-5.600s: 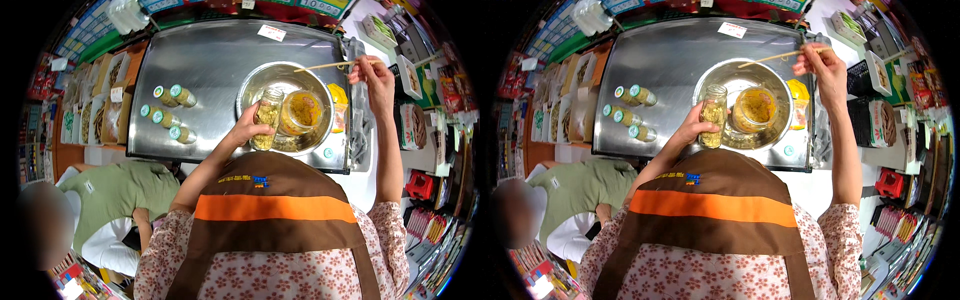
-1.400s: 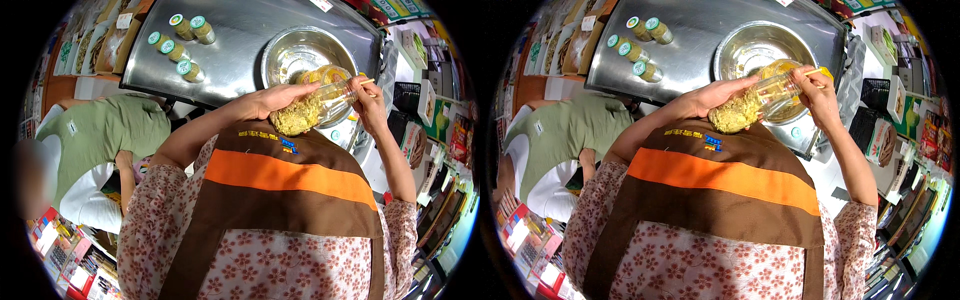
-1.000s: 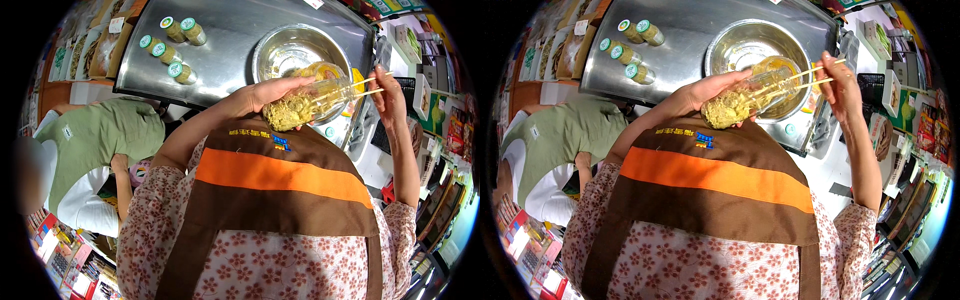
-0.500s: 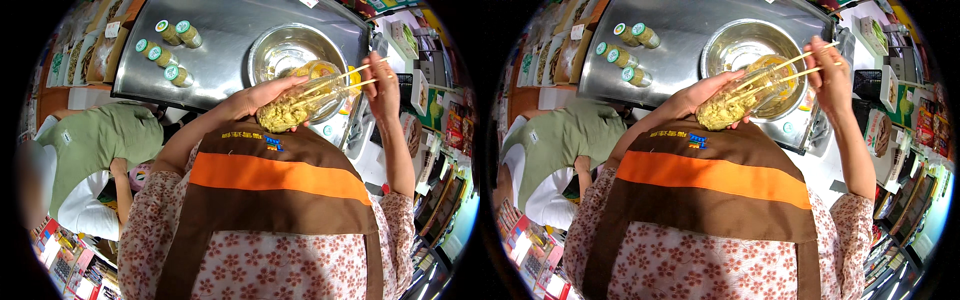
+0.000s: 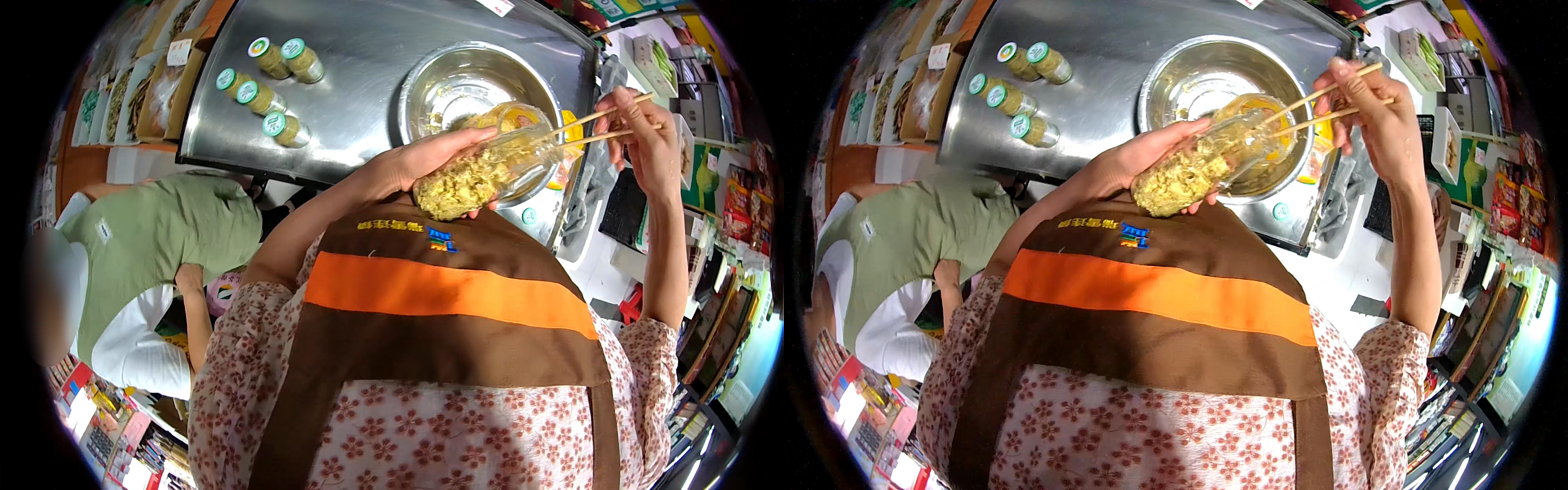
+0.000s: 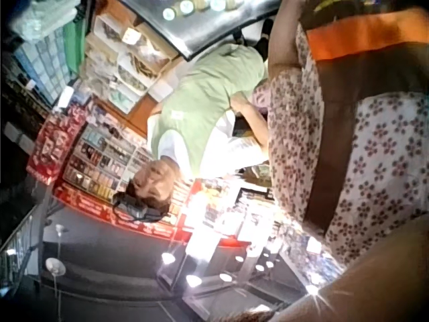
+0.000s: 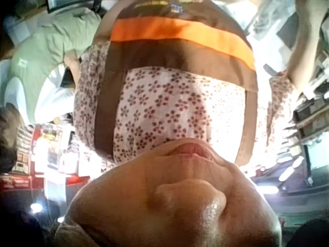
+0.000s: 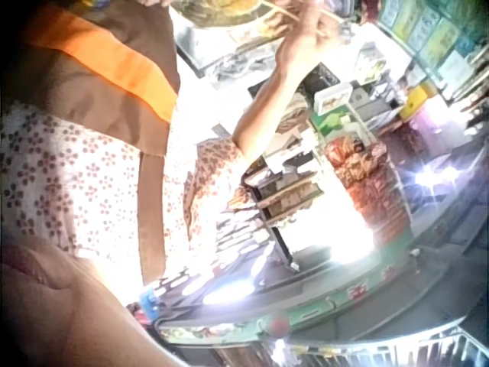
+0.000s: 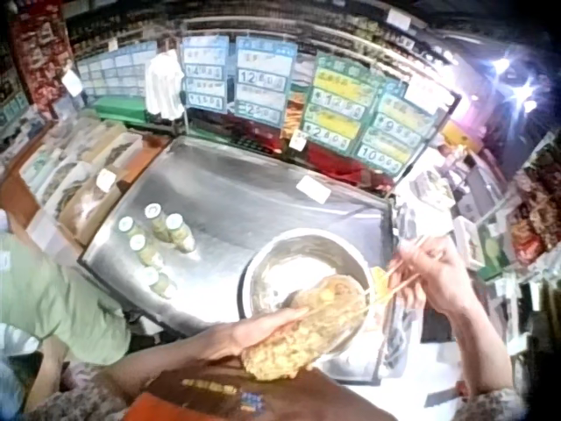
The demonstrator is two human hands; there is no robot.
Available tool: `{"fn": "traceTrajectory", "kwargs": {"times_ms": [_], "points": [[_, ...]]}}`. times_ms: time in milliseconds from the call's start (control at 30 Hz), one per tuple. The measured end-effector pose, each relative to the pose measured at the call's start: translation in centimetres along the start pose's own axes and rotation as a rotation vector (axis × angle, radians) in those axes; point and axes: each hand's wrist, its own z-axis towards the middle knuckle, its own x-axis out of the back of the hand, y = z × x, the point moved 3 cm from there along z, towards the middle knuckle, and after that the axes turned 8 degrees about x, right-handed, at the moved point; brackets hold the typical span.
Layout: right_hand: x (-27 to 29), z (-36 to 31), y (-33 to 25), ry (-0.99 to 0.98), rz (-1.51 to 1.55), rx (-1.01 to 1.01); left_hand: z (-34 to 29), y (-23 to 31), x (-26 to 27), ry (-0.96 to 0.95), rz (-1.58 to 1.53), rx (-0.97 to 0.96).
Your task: The person scoops a yellow-green paste from a large metal bowl into small glass jars using chopsticks. The person repeatedly packs the paste into each jar, then places the filled jar on the counter and picks up an empty one to continue the process.
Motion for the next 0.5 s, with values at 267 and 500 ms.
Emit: {"fn": "traceTrajectory", "kwargs": {"times_ms": [267,500], "points": [[-4.0,-1.9,3.6,0.008,0.296,-0.133,0.1,0.2,-1.0,-0.011,0.095,-0.058],[-5.7,-2.8,3.9,0.056,-0.054,0.172,0.0,-0.1,-0.9,-0.053,0.038,-0.014]]}}
